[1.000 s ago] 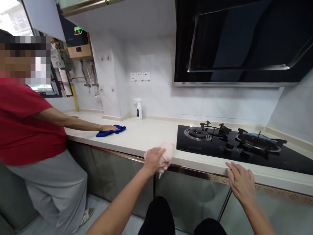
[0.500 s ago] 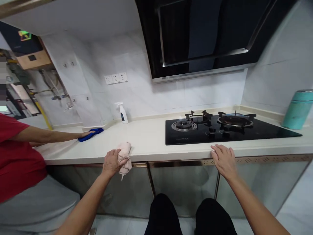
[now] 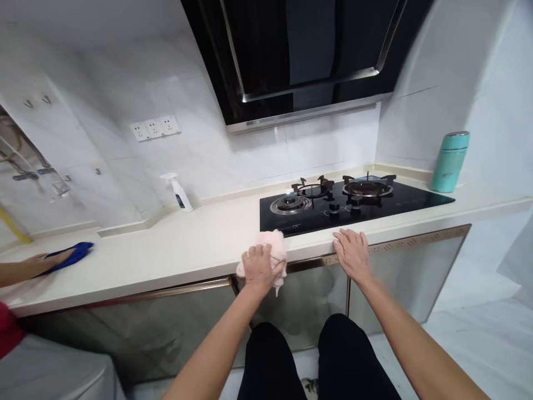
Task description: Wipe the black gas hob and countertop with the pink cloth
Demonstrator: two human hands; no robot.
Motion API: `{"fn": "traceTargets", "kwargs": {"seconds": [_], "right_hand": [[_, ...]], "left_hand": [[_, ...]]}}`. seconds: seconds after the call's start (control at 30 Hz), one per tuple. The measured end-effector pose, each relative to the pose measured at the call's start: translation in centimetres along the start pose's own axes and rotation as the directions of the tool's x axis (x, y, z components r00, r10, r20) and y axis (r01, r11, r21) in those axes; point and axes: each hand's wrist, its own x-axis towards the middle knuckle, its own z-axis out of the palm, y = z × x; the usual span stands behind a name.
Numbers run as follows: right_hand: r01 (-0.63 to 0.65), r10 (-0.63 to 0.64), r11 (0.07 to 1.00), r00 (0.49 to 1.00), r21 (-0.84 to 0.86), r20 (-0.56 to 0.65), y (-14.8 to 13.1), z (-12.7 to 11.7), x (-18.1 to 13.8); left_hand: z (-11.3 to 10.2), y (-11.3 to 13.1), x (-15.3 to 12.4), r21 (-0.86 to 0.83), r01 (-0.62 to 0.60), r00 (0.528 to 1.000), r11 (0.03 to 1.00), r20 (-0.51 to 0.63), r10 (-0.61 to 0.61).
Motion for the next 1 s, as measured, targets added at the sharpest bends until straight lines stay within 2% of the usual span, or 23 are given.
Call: {"fn": "traceTargets", "kwargs": {"seconds": [0.17,0.3,0.4,0.47,0.6,0.7,0.77,0.9,1.0], "right_hand": [[-0.016,0.017,0.998,1.0,0.055,-0.012,0.1,0.1,0.0],[-0.02,0.025,0.993,0.999,0.117,-0.039,0.2,-0.8,0.9],[0.002,0.009,0.987,0.998,0.159,-0.067,-0.8,-2.0,1.8],[0.053,-0.045,0.981,0.998,0.188,-0.049,-2.2,-2.4,2.2],[0.155,-0.168,0.961,0.985,0.23,0.036,-5.8,-1.5,2.5],[0.135,-0.148,0.978,0.986,0.159,0.076,-8.2,-0.7,2.5],[0.103,-0.11,0.992,0.988,0.067,0.111,-9.7,-0.4,2.6],[0.153,-0.148,0.988,0.974,-0.017,0.17,-12.6,0.1,2.9],[0.254,-0.258,0.966,0.948,0.046,0.185,-13.6,0.3,3.4]], "left_hand": [[-0.3,6.9,2.6,-0.09,-0.157,0.986,0.983,0.042,0.161],[-0.6,11.8,4.1,-0.183,-0.239,0.967,0.954,0.05,0.251],[-0.9,13.7,4.7,-0.27,-0.259,0.958,0.928,0.052,0.283],[-1.0,13.5,4.7,-0.331,-0.273,0.95,0.903,0.052,0.307],[-1.3,10.4,3.9,-0.474,-0.328,0.928,0.817,0.0,0.373],[-1.4,6.4,3.2,-0.583,-0.365,0.91,0.726,-0.06,0.409],[-1.1,2.9,3.2,-0.628,-0.343,0.92,0.699,-0.073,0.386],[0.5,-5.0,4.8,-0.659,-0.145,0.989,0.738,-0.069,0.133],[1.7,-9.0,6.2,-0.563,0.059,0.998,0.824,0.012,-0.063]]}}
